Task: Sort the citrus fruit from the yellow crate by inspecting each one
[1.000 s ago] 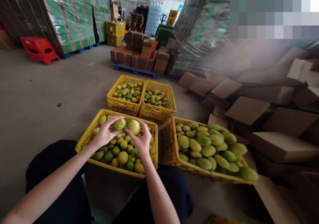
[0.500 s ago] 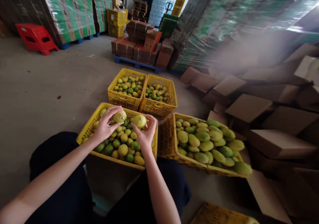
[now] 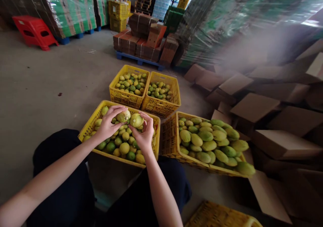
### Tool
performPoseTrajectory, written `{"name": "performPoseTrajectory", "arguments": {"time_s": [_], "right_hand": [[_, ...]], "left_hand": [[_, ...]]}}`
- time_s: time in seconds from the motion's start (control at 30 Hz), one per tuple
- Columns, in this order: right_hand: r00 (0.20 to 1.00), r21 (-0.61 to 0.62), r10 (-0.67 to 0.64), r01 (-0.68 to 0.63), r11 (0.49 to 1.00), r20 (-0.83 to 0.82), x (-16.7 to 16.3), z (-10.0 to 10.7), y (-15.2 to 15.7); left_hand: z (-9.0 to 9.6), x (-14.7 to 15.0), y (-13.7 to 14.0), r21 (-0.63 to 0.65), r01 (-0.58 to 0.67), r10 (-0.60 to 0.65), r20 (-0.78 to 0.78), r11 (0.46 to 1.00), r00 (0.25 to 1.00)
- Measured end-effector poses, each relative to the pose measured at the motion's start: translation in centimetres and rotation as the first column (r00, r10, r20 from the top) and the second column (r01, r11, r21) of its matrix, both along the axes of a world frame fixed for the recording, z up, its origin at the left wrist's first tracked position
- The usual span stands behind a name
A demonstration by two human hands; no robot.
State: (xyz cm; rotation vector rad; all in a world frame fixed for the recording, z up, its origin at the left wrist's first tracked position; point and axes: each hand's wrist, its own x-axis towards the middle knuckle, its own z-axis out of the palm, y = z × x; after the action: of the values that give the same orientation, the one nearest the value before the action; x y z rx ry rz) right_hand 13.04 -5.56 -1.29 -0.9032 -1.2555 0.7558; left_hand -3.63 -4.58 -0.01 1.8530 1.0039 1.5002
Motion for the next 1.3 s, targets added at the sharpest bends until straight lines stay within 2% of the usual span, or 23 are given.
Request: {"name": "performPoseTrajectory", "arguments": {"time_s": [0.27,0.33,0.4,0.43,0.47,0.53,0.6,0.63,0.67,0.7,0.77,0.9,0.97,1.03,1.1,1.2,1.3], "right_hand": [[0.999,-0.007,0.047,-0.047,0.999,-0.005,0.1,0.0,0.0],[0.994,-0.067,0.088,-0.092,0.993,-0.069,0.2,0.3,-0.1],[0.977,-0.193,0.131,-0.163,0.968,-0.168,0.5,0.5,-0.1],[0.962,-0.275,0.147,-0.210,0.938,-0.232,0.7,0.5,0.1],[0.940,-0.362,0.161,-0.269,0.893,-0.302,0.9,0.4,0.3],[0.883,-0.512,0.175,-0.403,0.759,-0.435,1.2,0.1,0.9],[0.837,-0.601,0.175,-0.502,0.622,-0.519,1.4,-0.5,1.5],[0.825,-0.627,0.170,-0.528,0.573,-0.539,1.5,-0.8,1.8],[0.816,-0.641,0.162,-0.544,0.541,-0.555,1.5,-0.9,1.9],[0.808,-0.646,0.146,-0.552,0.527,-0.571,1.4,-1.0,2.0],[0.784,-0.627,0.083,-0.550,0.551,-0.615,1.2,-0.9,2.1],[0.695,-0.532,-0.047,-0.504,0.680,-0.718,0.5,-0.2,1.8],[0.650,-0.505,-0.102,-0.471,0.723,-0.753,0.3,0.1,1.6],[0.615,-0.495,-0.151,-0.440,0.749,-0.774,0.1,0.2,1.5],[0.593,-0.500,-0.175,-0.444,0.743,-0.786,-0.1,0.3,1.4],[0.572,-0.550,-0.232,-0.479,0.684,-0.787,-0.5,0.6,1.2],[0.537,-0.597,-0.312,-0.515,0.615,-0.784,-0.7,0.7,1.3]], "left_hand": [[-0.4,-0.1,0.4,0.118,-0.027,0.033,-0.046,0.993,0.998],[-0.3,-0.1,0.4,0.052,-0.027,0.029,-0.031,0.998,0.999],[-0.3,0.0,0.4,-0.142,0.017,-0.012,0.031,0.990,0.999],[-0.3,0.1,0.4,-0.274,0.068,-0.044,0.093,0.959,0.995],[-0.3,0.2,0.5,-0.409,0.132,-0.066,0.172,0.903,0.983],[-0.6,0.4,0.6,-0.629,0.256,-0.050,0.326,0.734,0.944],[-1.0,0.6,0.8,-0.767,0.298,0.032,0.383,0.568,0.923],[-1.2,0.7,0.9,-0.809,0.296,0.070,0.382,0.508,0.922],[-1.3,0.8,1.0,-0.835,0.295,0.100,0.380,0.464,0.919],[-1.4,0.9,1.1,-0.846,0.295,0.131,0.387,0.443,0.913],[-1.3,1.0,1.2,-0.824,0.322,0.194,0.450,0.466,0.872],[-0.7,0.9,1.3,-0.672,0.363,0.233,0.626,0.645,0.745],[-0.4,0.7,1.3,-0.606,0.393,0.198,0.683,0.692,0.703],[-0.3,0.7,1.2,-0.557,0.460,0.174,0.746,0.691,0.643],[-0.4,0.7,1.2,-0.520,0.529,0.186,0.808,0.671,0.558],[-0.6,1.0,1.3,-0.494,0.606,0.262,0.862,0.623,0.433],[-0.7,1.1,1.4,-0.500,0.652,0.343,0.866,0.570,0.364]]}}
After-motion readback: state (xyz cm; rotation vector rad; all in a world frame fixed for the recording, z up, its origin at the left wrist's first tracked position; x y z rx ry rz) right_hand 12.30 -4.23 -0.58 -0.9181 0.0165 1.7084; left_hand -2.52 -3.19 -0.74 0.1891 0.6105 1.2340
